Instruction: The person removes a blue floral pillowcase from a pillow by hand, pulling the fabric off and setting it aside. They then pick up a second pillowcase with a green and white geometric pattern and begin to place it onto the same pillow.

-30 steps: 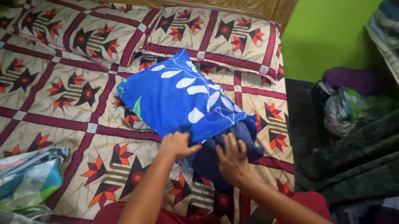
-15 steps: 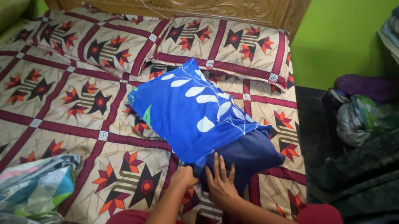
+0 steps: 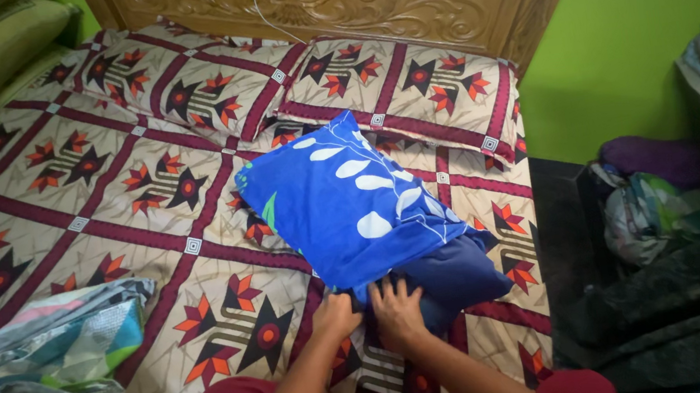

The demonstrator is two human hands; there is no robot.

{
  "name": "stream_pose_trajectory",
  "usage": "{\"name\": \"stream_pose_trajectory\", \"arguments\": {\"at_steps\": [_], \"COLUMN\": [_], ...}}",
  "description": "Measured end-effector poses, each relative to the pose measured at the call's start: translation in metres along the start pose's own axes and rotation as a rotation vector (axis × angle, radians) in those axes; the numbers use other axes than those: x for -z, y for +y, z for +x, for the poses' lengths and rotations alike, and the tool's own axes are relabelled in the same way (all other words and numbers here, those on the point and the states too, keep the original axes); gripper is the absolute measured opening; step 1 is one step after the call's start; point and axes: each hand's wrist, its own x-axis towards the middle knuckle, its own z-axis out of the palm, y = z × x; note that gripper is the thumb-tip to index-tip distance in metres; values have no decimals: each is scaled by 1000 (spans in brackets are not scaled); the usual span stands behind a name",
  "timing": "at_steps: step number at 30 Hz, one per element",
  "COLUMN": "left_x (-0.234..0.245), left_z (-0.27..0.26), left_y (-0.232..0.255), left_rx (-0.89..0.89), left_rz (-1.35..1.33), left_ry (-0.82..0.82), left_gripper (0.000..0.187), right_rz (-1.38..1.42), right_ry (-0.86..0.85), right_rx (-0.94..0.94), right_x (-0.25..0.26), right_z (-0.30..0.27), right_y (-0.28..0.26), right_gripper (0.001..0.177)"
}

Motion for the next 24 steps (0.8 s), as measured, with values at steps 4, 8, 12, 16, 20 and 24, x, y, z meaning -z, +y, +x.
{"name": "stream_pose_trajectory", "arguments": {"at_steps": [4, 8, 12, 16, 20, 24], "left_x": [11, 35, 59, 79, 95, 93], "left_z": [-2, 4, 8, 16, 32, 49], "left_y": [8, 18, 35, 43, 25, -1], "left_rx": [-12, -21, -65, 7, 149, 234], "left_rz": [-13, -57, -85, -141, -179, -173], "left_ry": [148, 179, 286, 391, 369, 388], "left_gripper": [31, 31, 33, 33, 33, 29], "right_rz": [209, 390, 644, 788, 1096, 1234], "right_ry": [25, 84, 129, 282, 203, 195], "right_rx": [-46, -124, -304, -276, -317, -245], "right_x": [22, 54, 85, 98, 96, 90], "right_z": [3, 12, 8, 4, 5, -2], "right_y": [17, 41, 61, 90, 127, 174], "right_gripper": [78, 60, 57, 56, 55, 57]}}
